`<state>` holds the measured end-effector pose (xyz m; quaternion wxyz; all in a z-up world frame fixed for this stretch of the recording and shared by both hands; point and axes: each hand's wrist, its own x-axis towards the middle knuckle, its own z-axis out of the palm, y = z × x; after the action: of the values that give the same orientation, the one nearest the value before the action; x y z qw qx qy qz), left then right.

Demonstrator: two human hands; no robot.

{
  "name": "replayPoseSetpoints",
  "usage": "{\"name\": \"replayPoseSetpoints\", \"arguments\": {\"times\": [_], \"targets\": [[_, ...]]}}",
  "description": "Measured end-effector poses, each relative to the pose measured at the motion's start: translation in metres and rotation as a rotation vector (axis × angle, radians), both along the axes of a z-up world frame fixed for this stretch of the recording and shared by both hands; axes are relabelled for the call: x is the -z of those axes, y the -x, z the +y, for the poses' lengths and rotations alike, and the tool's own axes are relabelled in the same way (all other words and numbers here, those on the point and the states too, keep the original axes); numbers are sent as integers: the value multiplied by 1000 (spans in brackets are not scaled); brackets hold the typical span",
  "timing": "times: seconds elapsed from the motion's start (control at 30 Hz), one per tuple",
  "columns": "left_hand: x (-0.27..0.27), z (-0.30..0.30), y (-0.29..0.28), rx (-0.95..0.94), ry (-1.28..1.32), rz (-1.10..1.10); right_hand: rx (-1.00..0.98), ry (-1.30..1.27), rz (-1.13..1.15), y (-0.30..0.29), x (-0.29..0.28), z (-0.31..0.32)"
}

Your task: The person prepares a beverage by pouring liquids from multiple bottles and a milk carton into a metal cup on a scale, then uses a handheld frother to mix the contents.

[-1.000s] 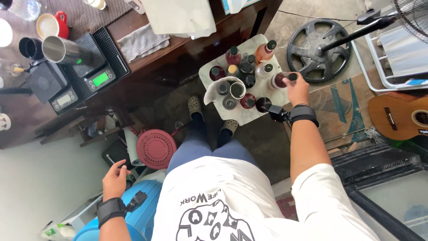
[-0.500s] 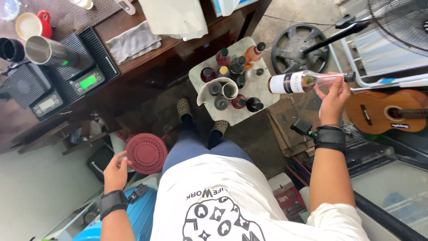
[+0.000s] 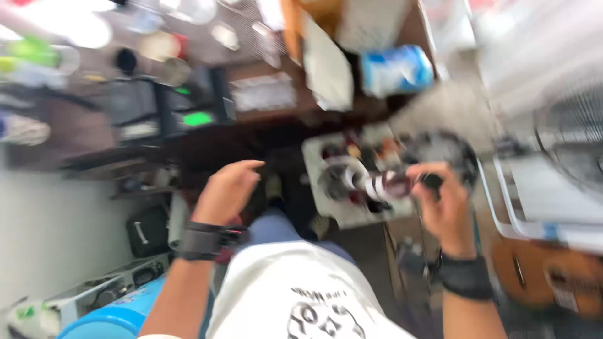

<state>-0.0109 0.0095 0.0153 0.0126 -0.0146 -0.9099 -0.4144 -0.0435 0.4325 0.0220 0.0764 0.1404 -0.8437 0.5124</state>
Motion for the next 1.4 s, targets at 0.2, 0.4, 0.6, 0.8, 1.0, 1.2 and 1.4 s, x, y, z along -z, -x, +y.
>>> {"name": "replayPoseSetpoints", "arguments": {"times": [0.2,0.4,0.6,0.8,1.0,1.2,1.4], "targets": [[-63,29,26,210,-223,80,-449,276,59,39,-8,-107],[-57,-6,47,384,-393,320,-646,-51,-140,73,-40,-214],[-55,-75,54,202,-788,-15,-716,-171,-122,118,4,-294],[-19,-136,63,129,-430,349,-999,-120,-7,149,-21,-375],[20,-190,55,-143,-692,300,-841,-407,-409,191,42,-409],[4,-233,50,-199,-379,366,-855,-799,-362,192,114,-425],[4,-245,36,-362,-791,135,-869,-806,-330,195,149,-424]]}}
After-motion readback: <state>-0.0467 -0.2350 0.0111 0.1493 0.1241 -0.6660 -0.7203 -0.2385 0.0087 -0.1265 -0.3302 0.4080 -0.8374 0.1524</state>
